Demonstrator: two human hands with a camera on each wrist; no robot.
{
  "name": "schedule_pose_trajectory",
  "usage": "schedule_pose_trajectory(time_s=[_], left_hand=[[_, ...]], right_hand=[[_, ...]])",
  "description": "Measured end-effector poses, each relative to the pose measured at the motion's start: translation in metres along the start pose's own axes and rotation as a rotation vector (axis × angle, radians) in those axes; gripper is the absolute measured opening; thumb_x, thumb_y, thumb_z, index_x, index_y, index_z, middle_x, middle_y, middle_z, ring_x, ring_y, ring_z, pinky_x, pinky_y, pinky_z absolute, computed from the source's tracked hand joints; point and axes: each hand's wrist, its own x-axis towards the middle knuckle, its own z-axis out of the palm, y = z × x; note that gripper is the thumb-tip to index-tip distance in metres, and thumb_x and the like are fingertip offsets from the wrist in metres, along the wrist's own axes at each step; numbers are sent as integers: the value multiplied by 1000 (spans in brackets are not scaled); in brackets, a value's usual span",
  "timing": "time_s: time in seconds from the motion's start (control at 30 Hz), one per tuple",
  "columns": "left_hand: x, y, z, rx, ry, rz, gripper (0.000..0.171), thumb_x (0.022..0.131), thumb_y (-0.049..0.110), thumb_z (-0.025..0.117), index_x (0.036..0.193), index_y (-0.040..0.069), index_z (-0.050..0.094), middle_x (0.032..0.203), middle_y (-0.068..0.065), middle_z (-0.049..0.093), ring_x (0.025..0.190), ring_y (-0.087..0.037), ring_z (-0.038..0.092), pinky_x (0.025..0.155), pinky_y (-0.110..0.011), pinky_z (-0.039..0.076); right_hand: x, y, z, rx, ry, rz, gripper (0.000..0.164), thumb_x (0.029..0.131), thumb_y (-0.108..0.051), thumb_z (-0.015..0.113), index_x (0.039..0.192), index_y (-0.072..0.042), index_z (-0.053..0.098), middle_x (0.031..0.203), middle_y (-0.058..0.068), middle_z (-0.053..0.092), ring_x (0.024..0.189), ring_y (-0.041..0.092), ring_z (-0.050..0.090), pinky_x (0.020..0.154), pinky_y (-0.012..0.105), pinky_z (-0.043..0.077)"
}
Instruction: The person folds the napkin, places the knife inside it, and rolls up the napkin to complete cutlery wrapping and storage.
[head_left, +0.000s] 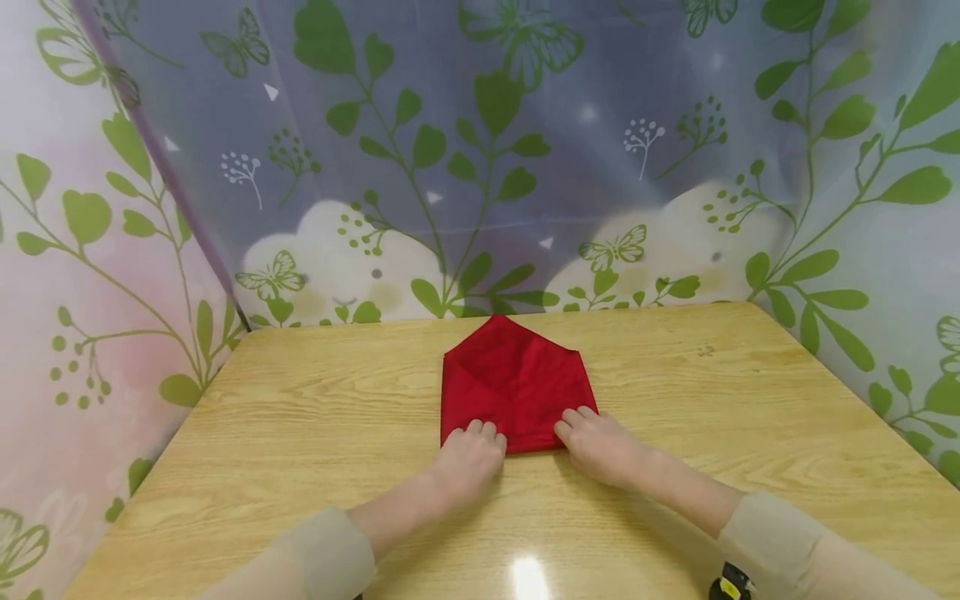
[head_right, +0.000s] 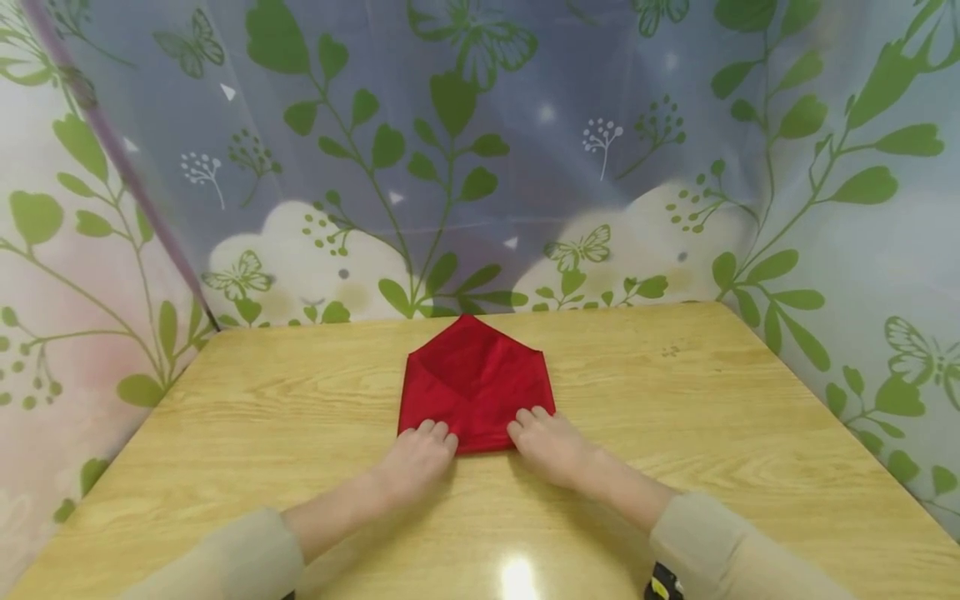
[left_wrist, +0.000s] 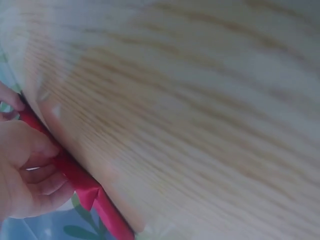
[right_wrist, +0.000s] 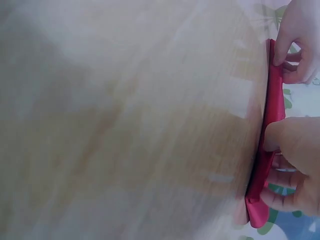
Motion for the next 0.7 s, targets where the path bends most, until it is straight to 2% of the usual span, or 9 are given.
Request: schedule_pose_trajectory(time_s=[0.13,0.27,0.4,0.53,0.7], left_hand=[[0,2,1,18,-15,4,17,74,12,71,74,11,54,68,-3,45,63,-16,46,44,-23,36],[0,1,3,20,-36,-9,17,75,14,71,76,10,54,69,-3,46,64,-16,46,46,-24,36],[2,-3,2,-66,-53,-35,18,75,12,69,75,10,51,68,-3,45,63,-17,45,47,-25,35],[4,-9,2,-162,-92,-55,18,74,10,67,77,9,50,69,-3,46,65,-18,46,48,-26,35],[6,-11,2,-198,-123,-64,16,76,10,66,81,9,51,71,-4,48,68,-19,49,50,-27,38]], right_hand=[[-1,-6,0,29,-58,84,16,78,-1,65,82,-7,50,79,5,42,70,21,40,50,31,38],[-3,-9,2,-14,-58,69,24,75,1,67,85,-7,46,80,6,41,70,22,39,49,32,38],[-4,-8,3,-57,-31,41,28,74,0,70,87,-7,46,81,6,42,70,22,39,50,32,38],[-3,-6,3,-40,-17,35,28,75,-4,71,88,-8,47,81,6,44,70,21,41,52,30,37],[-1,-1,0,1,-20,8,22,78,-8,70,89,-8,51,79,5,46,68,21,44,52,30,39]])
